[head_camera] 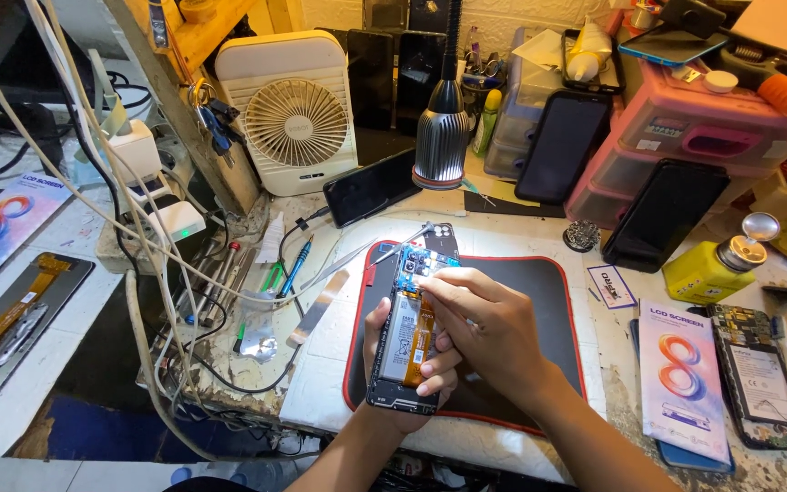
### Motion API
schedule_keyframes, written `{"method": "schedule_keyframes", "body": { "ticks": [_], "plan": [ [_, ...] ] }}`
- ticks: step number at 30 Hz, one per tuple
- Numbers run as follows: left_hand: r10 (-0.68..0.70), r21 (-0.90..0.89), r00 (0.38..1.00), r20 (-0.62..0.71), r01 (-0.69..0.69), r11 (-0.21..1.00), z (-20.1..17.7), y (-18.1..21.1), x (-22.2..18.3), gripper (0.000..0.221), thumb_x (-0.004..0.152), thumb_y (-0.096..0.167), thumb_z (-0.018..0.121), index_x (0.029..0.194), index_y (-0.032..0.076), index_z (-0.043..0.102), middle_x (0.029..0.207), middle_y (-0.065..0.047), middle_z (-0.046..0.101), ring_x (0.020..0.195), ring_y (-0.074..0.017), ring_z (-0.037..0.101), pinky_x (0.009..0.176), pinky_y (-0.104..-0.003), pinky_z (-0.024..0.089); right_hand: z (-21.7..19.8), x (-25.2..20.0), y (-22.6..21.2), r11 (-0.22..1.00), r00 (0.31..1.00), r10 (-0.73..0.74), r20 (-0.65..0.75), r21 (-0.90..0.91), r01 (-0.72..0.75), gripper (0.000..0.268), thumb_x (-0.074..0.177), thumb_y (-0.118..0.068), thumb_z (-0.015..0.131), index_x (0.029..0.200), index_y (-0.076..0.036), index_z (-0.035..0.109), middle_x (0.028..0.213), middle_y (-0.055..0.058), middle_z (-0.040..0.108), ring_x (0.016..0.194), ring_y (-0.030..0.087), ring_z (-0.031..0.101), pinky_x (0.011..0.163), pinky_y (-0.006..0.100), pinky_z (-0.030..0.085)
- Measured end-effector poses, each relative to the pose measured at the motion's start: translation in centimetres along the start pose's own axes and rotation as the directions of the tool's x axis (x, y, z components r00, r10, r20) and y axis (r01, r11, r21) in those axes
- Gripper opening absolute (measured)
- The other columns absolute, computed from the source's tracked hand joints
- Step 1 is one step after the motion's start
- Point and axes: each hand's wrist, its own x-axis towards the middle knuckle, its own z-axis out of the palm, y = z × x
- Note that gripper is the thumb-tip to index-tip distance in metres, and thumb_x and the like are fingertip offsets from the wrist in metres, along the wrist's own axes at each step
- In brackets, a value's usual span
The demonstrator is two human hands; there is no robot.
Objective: Inspecting internal components and testing the touchscreen interface of a mobile phone during a repair process.
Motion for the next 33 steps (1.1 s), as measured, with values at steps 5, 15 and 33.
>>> {"method": "schedule_keyframes", "body": {
  "ticks": [5, 15, 33],
  "plan": [
    [0.001, 0.007, 1.0, 0.006, -0.001, 1.0, 0.2, 0.0, 0.1, 0.072, 0.099, 0.065, 0.052, 0.118, -0.005, 0.056, 0.094, -0.017, 0.057, 0.065, -0.0197, 0.057, 0.049, -0.026, 0.052, 0.0, -0.1, 0.0, 1.0, 1.0, 0.017, 0.009, 0.004, -0.017, 0.015, 0.099, -0.016, 0.068, 0.11, -0.014, 0.077, 0.112, 0.005, 0.075, 0.095, 0.019, 0.074, 0.082, 0.029, 0.059],
    [-0.011, -0.028, 1.0, -0.01, 0.011, 1.0, 0.3, -0.1, -0.1, 0.07, 0.098, 0.065, 0.054, 0.128, 0.002, 0.052, 0.095, -0.016, 0.053, 0.067, -0.0192, 0.055, 0.051, -0.025, 0.052, -0.1, -0.4, 0.2, 0.999, 0.999, 0.036, 0.026, 0.029, -0.036, 0.014, 0.099, -0.017, 0.067, 0.108, -0.015, 0.077, 0.113, 0.005, 0.075, 0.094, 0.017, 0.075, 0.08, 0.028, 0.058],
    [0.605, 0.621, 0.598, 0.525, 0.216, -0.753, 5.7, -4.7, 1.6, 0.093, 0.078, 0.049, 0.081, 0.144, -0.002, 0.04, 0.114, -0.016, 0.066, 0.089, -0.0297, 0.075, 0.067, -0.04, 0.065, -2.8, -1.4, 2.8, 0.096, 0.525, 0.781, 0.338, 0.766, -0.636, 0.01, 0.092, -0.01, 0.061, 0.1, -0.006, 0.062, 0.066, 0.0, 0.044, 0.049, 0.007, 0.032, 0.047, 0.022, 0.027]
  ]
}}
